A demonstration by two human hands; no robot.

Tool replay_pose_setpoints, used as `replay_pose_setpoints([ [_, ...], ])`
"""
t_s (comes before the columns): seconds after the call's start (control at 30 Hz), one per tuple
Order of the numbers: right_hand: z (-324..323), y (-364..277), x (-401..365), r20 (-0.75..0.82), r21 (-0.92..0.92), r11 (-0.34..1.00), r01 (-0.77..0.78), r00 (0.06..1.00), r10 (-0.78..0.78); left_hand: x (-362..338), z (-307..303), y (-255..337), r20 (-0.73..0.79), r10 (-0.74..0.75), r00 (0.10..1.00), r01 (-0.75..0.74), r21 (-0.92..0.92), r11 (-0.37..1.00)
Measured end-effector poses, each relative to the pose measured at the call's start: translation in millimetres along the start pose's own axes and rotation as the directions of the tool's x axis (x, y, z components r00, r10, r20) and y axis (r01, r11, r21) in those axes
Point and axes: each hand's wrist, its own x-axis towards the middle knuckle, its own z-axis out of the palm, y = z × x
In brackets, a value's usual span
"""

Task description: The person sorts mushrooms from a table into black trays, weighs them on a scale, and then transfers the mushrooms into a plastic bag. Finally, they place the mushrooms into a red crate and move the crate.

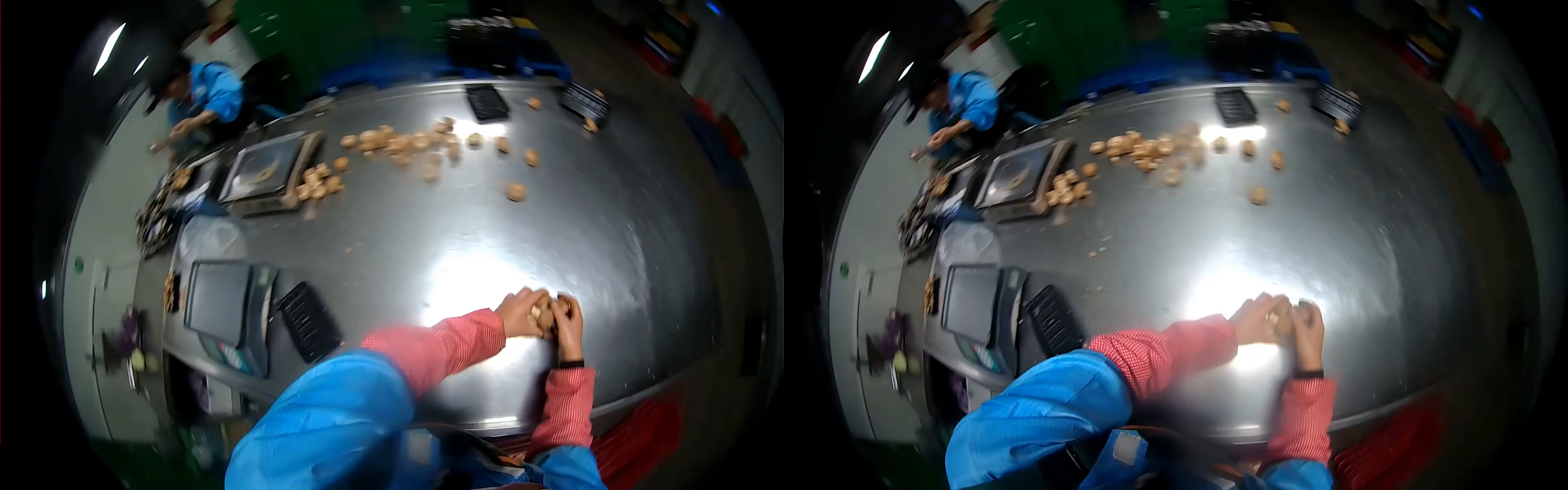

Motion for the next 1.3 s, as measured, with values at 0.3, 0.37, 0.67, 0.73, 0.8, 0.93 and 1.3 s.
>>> replay_pose_setpoints([
  [0.3,119,-46,-148,0.260,0.036,0.983,-0.179,0.952,0.163,-186,-95,12,-0.009,-0.085,0.996,0.083,-0.150,0.985],
  [0.37,138,-42,-166,0.310,0.027,0.995,-0.099,0.947,0.085,-222,-114,18,-0.062,-0.110,0.992,0.100,-0.148,0.984],
  [0.67,216,-64,-244,0.452,-0.024,0.994,-0.105,0.886,0.104,-340,-159,24,-0.146,-0.247,0.958,0.197,-0.292,0.936],
  [0.73,223,-62,-258,0.448,-0.035,0.995,-0.090,0.889,0.096,-355,-163,24,-0.150,-0.242,0.959,0.198,-0.257,0.946],
  [0.8,225,-54,-270,0.446,-0.061,0.997,-0.049,0.892,0.071,-368,-155,13,-0.085,-0.254,0.964,0.231,-0.216,0.949],
  [0.93,223,-21,-285,0.456,-0.098,0.995,0.013,0.889,0.033,-393,-164,17,0.006,-0.260,0.966,0.257,-0.184,0.949],
  [1.3,209,-4,-336,0.264,-0.024,0.998,-0.055,0.963,0.059,-422,-165,47,0.030,-0.180,0.983,0.182,-0.240,0.954],
])
